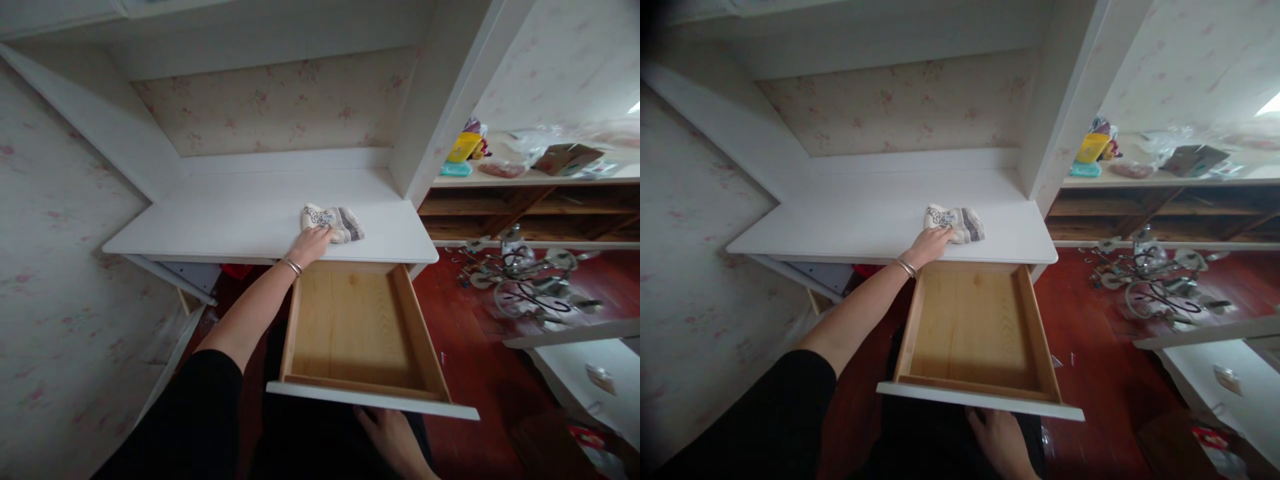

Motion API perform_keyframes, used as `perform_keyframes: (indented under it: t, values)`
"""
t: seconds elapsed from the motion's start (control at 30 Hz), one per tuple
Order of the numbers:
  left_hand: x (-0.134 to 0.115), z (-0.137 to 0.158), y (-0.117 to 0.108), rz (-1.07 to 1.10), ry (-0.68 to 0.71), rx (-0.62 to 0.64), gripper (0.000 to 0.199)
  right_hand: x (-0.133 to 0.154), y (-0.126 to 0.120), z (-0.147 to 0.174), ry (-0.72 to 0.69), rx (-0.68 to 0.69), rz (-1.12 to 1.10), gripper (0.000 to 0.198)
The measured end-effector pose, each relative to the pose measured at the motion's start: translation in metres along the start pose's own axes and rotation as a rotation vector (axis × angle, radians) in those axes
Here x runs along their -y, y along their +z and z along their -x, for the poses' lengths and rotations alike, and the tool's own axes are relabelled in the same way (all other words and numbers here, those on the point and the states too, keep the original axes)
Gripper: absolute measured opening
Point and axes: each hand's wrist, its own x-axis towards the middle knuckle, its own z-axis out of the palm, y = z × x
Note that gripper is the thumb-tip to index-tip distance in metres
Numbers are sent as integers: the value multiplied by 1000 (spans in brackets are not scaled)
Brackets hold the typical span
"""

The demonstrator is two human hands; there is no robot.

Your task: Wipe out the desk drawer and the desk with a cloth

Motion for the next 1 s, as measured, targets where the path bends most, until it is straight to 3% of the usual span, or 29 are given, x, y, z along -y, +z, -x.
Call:
perform_keyframes:
  t: [0.17,0.33,0.47,0.63,0.8,0.9,1.0]
  values:
    - [-10,33,-4,-35,29,-32,55,-3,0,-4,-52,24,36,46]
    - [-13,16,-2,-37,30,-34,80,-13,6,-8,-49,19,14,50]
    - [-13,2,7,-28,22,55,94,-20,2,-4,-96,94,-166,57]
    - [-18,22,12,25,60,-22,58,-22,-16,7,-99,223,-381,68]
    - [-47,66,2,109,40,-94,51,-28,-18,3,-79,300,-423,70]
    - [-72,91,-8,358,25,-53,51,-35,-12,-5,-90,308,-396,73]
    - [-89,105,-13,785,-113,39,49,-41,-7,-10,-88,317,-359,78]
